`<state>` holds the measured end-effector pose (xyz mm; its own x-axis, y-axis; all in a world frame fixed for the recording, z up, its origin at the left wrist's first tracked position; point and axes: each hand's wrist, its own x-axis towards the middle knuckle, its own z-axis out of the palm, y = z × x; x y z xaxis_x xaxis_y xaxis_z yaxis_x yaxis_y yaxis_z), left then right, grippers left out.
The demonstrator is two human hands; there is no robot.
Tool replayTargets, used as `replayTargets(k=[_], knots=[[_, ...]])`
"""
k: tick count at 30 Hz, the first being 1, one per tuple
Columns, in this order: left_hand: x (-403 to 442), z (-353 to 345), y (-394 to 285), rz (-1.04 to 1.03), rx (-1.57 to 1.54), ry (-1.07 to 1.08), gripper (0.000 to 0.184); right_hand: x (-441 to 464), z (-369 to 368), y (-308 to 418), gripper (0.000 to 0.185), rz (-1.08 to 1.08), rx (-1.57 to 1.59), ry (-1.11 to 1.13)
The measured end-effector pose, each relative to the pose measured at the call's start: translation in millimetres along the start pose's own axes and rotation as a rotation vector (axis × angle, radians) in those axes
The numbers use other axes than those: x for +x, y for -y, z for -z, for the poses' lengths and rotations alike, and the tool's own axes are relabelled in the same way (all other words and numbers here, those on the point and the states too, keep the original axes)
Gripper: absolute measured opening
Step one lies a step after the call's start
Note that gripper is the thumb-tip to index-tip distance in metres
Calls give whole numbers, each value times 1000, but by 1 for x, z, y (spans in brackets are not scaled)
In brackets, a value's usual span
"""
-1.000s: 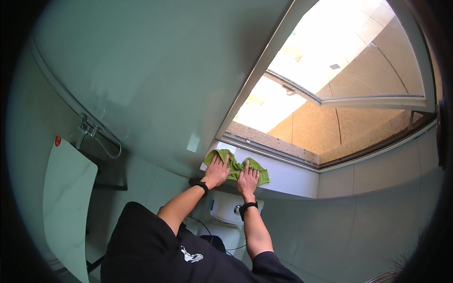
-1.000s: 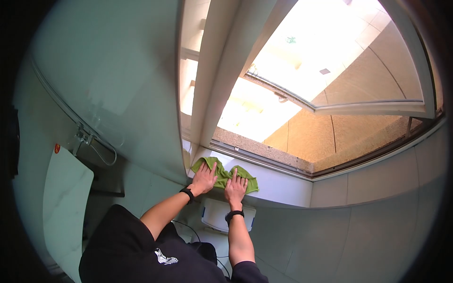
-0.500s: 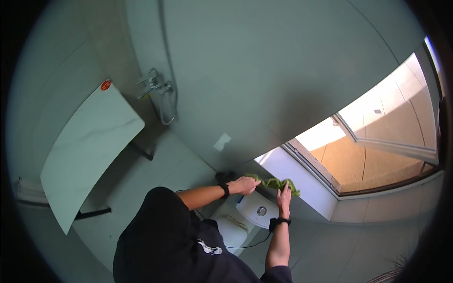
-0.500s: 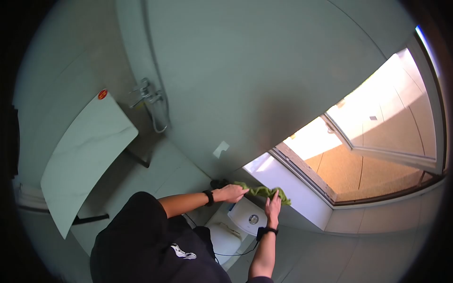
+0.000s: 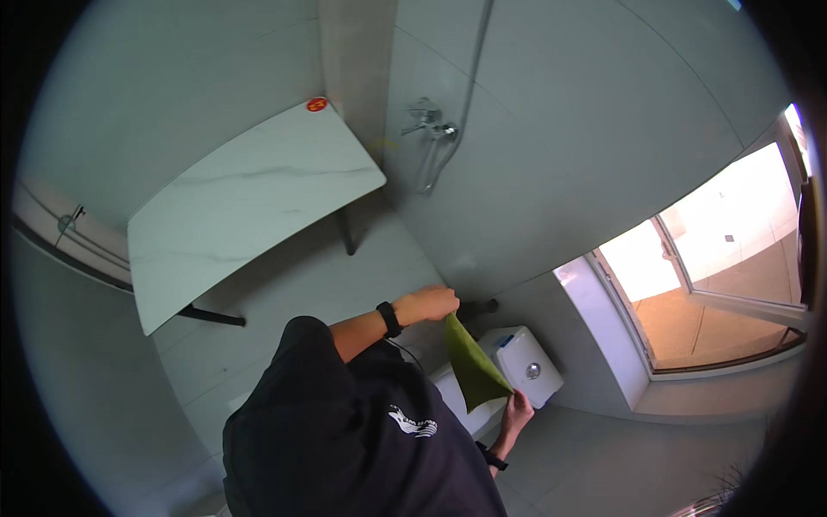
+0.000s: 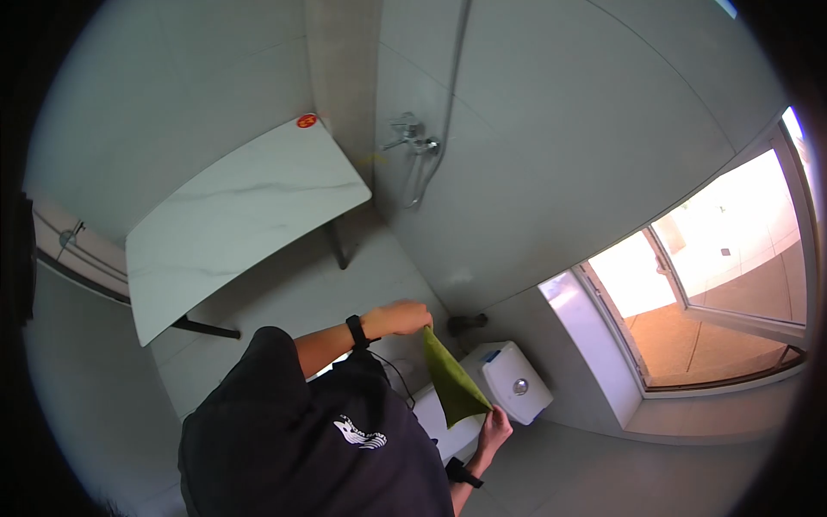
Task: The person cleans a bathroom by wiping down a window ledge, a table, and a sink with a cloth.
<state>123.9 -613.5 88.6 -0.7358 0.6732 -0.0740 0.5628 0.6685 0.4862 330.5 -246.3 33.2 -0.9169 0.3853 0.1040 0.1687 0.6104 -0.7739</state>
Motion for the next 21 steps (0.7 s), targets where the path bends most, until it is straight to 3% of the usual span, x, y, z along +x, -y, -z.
replayTargets(k=[3, 9, 14, 21], knots=[[-88, 39, -11, 145, -90, -16, 19, -9, -14, 31, 15, 95, -42, 43], [-246, 24, 21, 381, -107, -93, 24, -54, -60, 109, 12, 268, -25, 173], [-369, 13, 46, 510, -109, -276, 24, -97, -115, 196, 13, 412, -19, 393], [-525, 16, 91, 818, -149, -397, 23, -117, -228, 305, 13, 638, -22, 647]])
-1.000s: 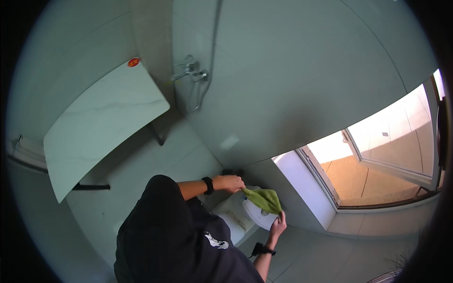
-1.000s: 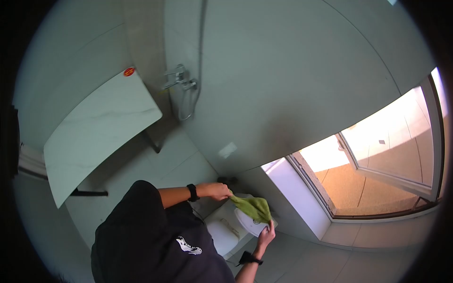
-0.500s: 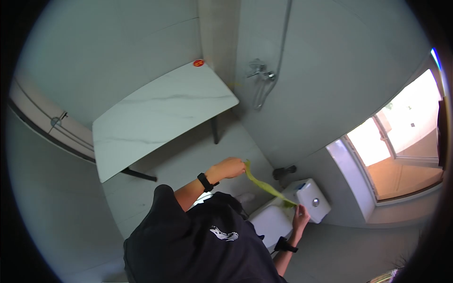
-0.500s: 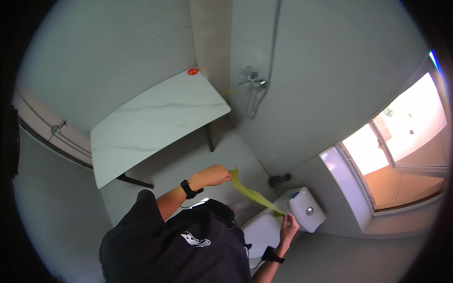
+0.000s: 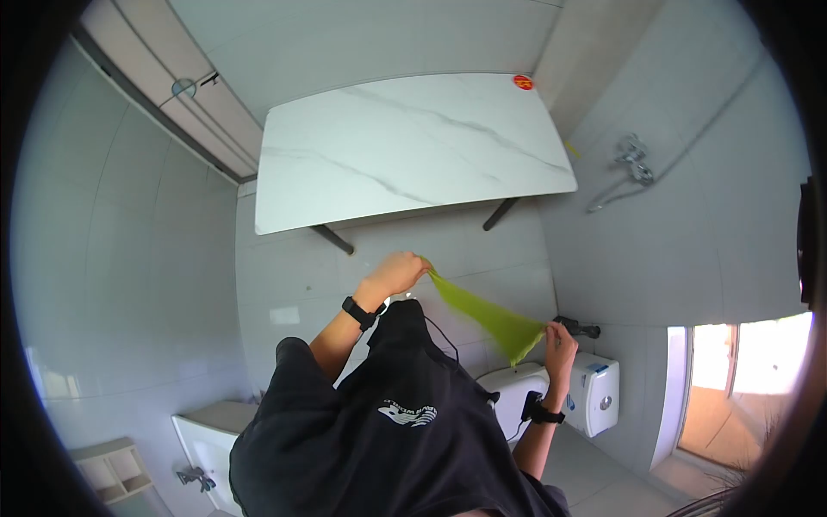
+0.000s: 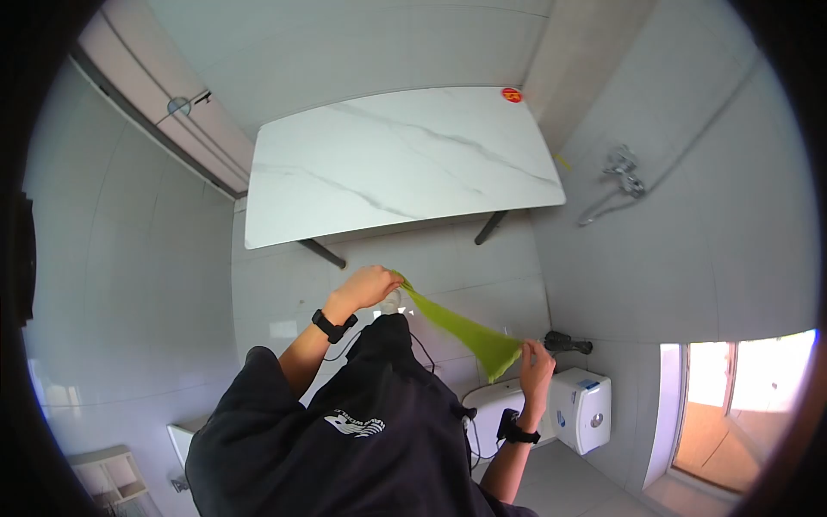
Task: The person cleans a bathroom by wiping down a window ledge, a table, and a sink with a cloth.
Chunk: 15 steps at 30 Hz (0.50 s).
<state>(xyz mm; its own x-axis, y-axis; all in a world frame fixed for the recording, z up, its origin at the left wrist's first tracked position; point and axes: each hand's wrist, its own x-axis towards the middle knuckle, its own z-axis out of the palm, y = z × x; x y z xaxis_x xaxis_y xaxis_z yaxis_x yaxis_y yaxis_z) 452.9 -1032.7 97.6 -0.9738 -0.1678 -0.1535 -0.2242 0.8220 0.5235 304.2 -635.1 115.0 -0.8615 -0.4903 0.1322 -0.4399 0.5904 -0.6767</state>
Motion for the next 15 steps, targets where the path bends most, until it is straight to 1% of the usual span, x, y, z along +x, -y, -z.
replayTargets(k=[3, 6, 8, 10, 11, 13, 14, 15], knots=[[-19, 2, 74, 34, -2, -69, 25, 48, -53, 34, 14, 21, 18, 77], [-40, 30, 120, 78, 43, -45, 28, 91, -119, 64, 14, 25, 61, 185], [-52, 46, 153, 115, 10, -34, 26, 118, -170, 78, 14, 28, 107, 259], [-60, 55, 186, 138, -19, -42, 25, 141, -209, 95, 15, 46, 83, 316], [-62, 60, 198, 186, -22, -55, 24, 148, -223, 104, 15, 48, 71, 348], [-64, 74, 214, 274, -23, -79, 23, 166, -246, 122, 15, 67, 109, 339], [-63, 81, 222, 271, -49, -148, 22, 176, -255, 132, 15, 74, 126, 333], [-59, 87, 229, 316, -66, -187, 21, 187, -264, 140, 15, 91, 113, 323]])
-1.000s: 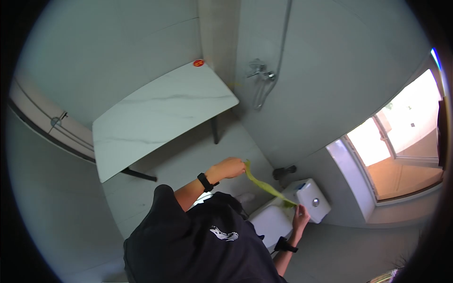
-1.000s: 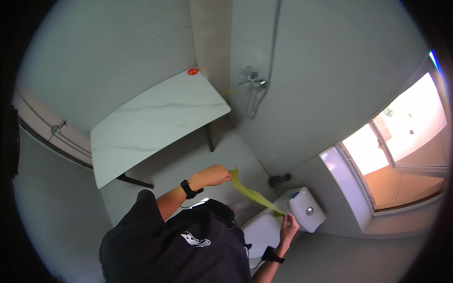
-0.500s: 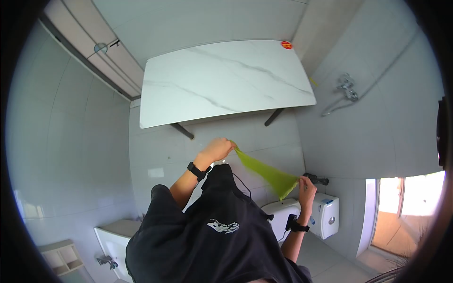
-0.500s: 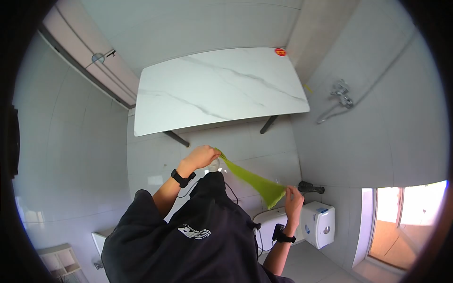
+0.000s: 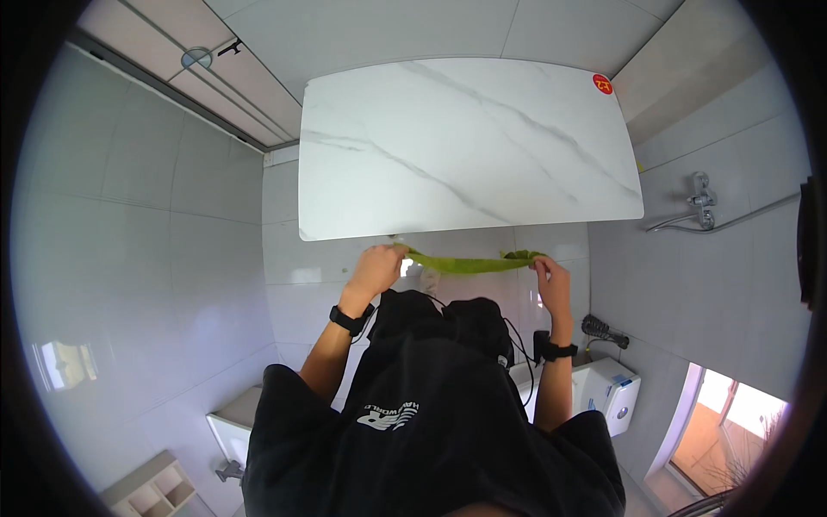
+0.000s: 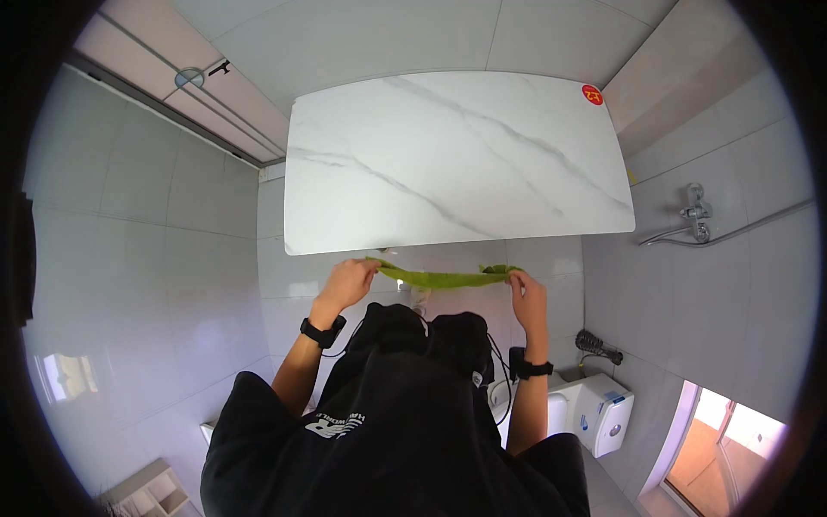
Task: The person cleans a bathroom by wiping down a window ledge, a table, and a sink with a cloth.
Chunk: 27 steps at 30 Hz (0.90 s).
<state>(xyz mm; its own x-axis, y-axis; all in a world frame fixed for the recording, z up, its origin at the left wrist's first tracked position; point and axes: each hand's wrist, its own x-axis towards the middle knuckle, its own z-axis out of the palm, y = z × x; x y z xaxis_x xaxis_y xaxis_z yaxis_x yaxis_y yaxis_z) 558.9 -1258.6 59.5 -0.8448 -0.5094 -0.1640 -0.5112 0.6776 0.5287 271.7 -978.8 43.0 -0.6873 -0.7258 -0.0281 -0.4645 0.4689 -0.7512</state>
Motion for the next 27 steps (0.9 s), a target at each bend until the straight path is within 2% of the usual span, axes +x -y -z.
replayTargets(k=[5, 6, 7, 10, 11, 13, 17, 18, 19, 22, 23, 27], knots=[[56, -10, 33, 153, -99, -226, 25, 79, -37, 11, 18, 33, -57, -63], [69, -17, 38, 177, -112, -276, 27, 95, -52, 1, 24, -7, -64, -46], [81, -19, 39, 216, -102, -196, 39, 110, -71, -13, 31, -48, -70, -30], [107, -65, 49, 197, -92, -252, 53, 135, -125, -38, 46, 164, -129, -48], [113, -87, 55, 173, -124, -216, 61, 138, -140, -49, 49, 162, -189, -24], [136, -115, 66, 109, -18, -284, 61, 145, -177, -69, 54, 150, -311, 25], [170, -159, 87, 134, 97, -309, 59, 166, -220, -91, 54, 108, -406, -169], [177, -172, 90, 134, 148, -328, 60, 174, -220, -91, 56, 88, -427, -189], [186, -175, 87, 183, 133, -276, 66, 182, -222, -88, 57, 71, -451, -206], [207, -202, 62, 365, 253, -327, 75, 190, -232, -80, 61, 33, -627, -192], [214, -213, 56, 389, 244, -363, 80, 191, -235, -82, 63, 18, -614, -174], [221, -231, 50, 384, 290, -453, 79, 191, -236, -83, 60, -11, -671, -145]])
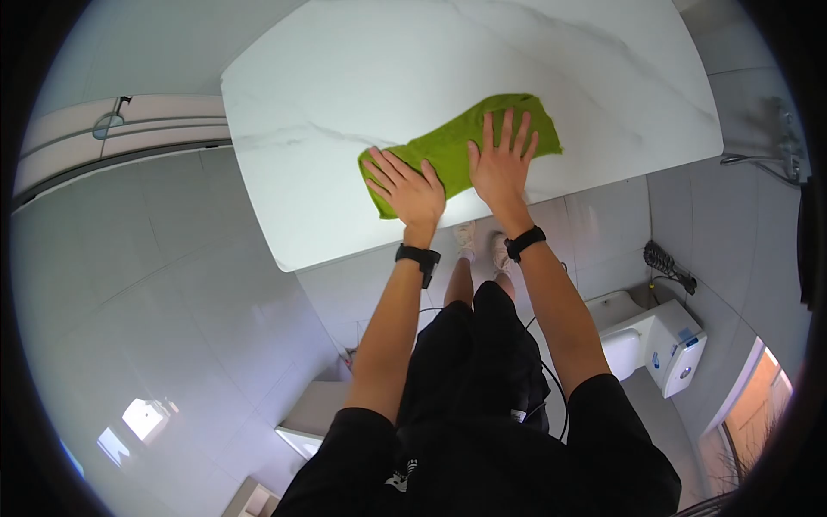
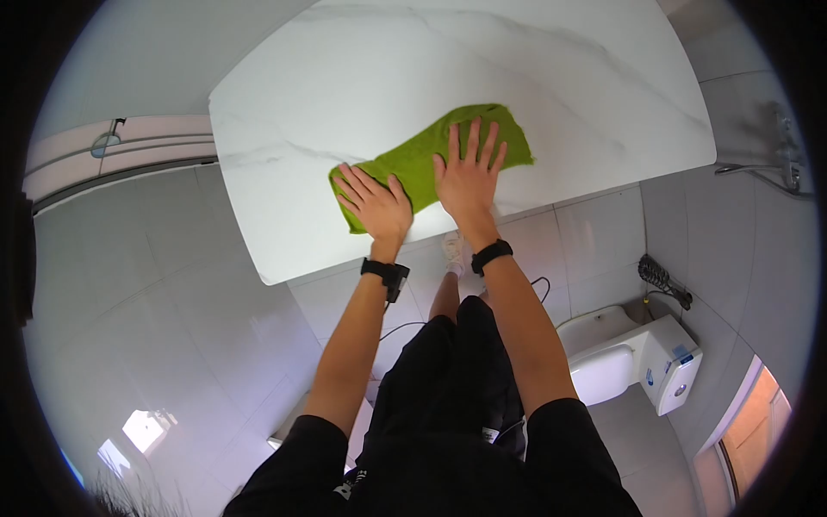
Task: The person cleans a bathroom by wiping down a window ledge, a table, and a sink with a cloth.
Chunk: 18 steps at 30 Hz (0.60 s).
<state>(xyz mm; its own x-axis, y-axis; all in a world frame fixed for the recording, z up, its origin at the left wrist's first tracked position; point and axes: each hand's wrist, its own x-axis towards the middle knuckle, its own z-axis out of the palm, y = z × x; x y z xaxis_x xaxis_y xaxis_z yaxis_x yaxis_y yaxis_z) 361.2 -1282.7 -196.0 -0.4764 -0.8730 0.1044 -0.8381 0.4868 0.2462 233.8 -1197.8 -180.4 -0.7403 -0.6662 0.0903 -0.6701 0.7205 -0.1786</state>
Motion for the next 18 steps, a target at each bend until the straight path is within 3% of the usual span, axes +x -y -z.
replayTargets(k=[11, 18], knots=[[-1, 0, 1, 21, -82, -56, 76, 0, -9, 2, 58, 32, 63, -144], [-6, 5, -4, -8, -172, -256, 44, 0, -9, 4, 47, 78, 128, -288]])
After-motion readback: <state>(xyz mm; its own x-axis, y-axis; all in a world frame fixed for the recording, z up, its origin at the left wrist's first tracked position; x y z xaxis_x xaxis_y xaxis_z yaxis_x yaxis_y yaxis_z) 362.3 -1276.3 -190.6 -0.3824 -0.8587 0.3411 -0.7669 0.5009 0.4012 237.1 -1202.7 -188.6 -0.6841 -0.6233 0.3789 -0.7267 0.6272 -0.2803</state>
